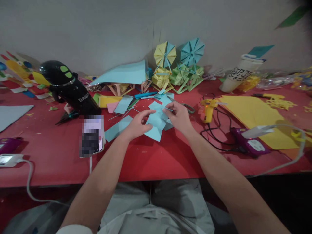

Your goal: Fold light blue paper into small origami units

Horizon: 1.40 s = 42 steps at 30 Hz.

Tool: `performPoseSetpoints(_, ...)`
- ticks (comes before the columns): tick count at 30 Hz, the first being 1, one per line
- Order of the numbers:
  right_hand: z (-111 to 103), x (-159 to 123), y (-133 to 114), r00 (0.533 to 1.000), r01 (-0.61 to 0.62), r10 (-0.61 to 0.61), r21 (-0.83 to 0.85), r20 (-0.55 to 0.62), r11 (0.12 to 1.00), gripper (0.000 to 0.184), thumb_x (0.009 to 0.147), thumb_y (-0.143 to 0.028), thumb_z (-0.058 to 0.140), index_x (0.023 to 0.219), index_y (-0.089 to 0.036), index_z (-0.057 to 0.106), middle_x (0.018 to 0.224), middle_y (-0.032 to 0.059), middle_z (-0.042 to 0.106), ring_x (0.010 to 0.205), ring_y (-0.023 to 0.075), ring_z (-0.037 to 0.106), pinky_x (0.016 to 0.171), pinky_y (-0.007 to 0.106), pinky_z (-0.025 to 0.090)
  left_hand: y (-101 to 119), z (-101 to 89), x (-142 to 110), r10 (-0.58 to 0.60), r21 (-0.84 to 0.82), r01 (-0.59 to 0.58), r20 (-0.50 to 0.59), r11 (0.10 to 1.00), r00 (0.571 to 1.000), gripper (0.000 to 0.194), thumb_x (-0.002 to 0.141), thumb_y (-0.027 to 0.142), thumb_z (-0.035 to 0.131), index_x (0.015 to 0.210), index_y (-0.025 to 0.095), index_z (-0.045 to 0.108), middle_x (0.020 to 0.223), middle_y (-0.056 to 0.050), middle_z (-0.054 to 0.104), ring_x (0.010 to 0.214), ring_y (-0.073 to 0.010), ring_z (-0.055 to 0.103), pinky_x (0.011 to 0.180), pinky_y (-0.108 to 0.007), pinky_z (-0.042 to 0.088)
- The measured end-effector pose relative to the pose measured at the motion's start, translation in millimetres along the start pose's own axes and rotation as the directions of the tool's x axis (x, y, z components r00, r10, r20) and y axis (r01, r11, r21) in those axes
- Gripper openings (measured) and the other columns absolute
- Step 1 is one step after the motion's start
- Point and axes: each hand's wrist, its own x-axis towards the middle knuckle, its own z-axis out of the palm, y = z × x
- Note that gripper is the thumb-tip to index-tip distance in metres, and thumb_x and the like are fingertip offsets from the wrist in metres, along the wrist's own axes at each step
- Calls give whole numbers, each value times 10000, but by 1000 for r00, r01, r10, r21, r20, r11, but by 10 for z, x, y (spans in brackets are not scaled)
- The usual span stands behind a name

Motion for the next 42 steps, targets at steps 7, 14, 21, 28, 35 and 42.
performPoseSetpoints(7, -2, -17, -24, 984, 138, -153, -151, -88, 979, 145, 764, -331, 668, 714, -206, 610, 834, 48, 601, 752, 172, 540, 701, 330, 455, -81, 10, 39, 19, 34, -18, -31, 999, 999, 491, 665, 93, 598, 1150, 171, 621, 1157, -94, 662, 1004, -199, 633, 836, -322, 502)
performPoseSetpoints(14, -2, -17, -8, 996, 84, -85, -98, -9, 992, 211, 813, -370, 622, 704, -201, 556, 655, -2, 552, 606, 133, 472, 615, 299, 398, -80, 18, 43, 8, 84, -2, -74, 996, 997, 333, 728, 161, 618, 1056, 169, 676, 986, -62, 684, 854, -167, 619, 774, -312, 497)
performPoseSetpoints(21, 2, -29, -90, 996, 33, -32, -13, 78, 999, 240, 783, -395, 664, 732, -194, 542, 594, -49, 413, 554, 96, 344, 543, 268, 302, -66, 1, 36, 81, 213, -74, -21, 974, 997, 348, 727, 51, 569, 1037, 187, 647, 1080, -56, 661, 951, -165, 606, 873, -327, 475)
performPoseSetpoints(28, -19, -31, -173, 980, 83, -84, 12, 183, 996, 209, 763, -344, 677, 728, -180, 552, 635, -41, 460, 575, 92, 359, 544, 254, 298, -153, 29, 70, -36, -40, 33, -73, 999, 997, 328, 779, 71, 536, 1082, 193, 501, 874, -12, 635, 730, -112, 586, 700, -251, 449)
performPoseSetpoints(35, 53, -96, -140, 960, 191, -180, -31, 214, 981, 168, 807, -321, 635, 754, -197, 535, 680, -25, 501, 634, 119, 402, 635, 276, 368, -180, 25, 107, -61, -113, 48, -109, 992, 992, 249, 773, 214, 618, 1012, 153, 654, 841, -60, 673, 801, -185, 630, 753, -313, 469)
performPoseSetpoints(42, 96, -99, -68, 945, 280, -254, -107, 204, 954, 136, 853, -326, 587, 803, -200, 592, 820, 44, 635, 766, 181, 551, 726, 324, 450, -110, 35, 97, -208, -321, 161, -118, 933, 971, 185, 802, 322, 627, 779, 149, 689, 686, -20, 647, 640, -135, 585, 692, -290, 486)
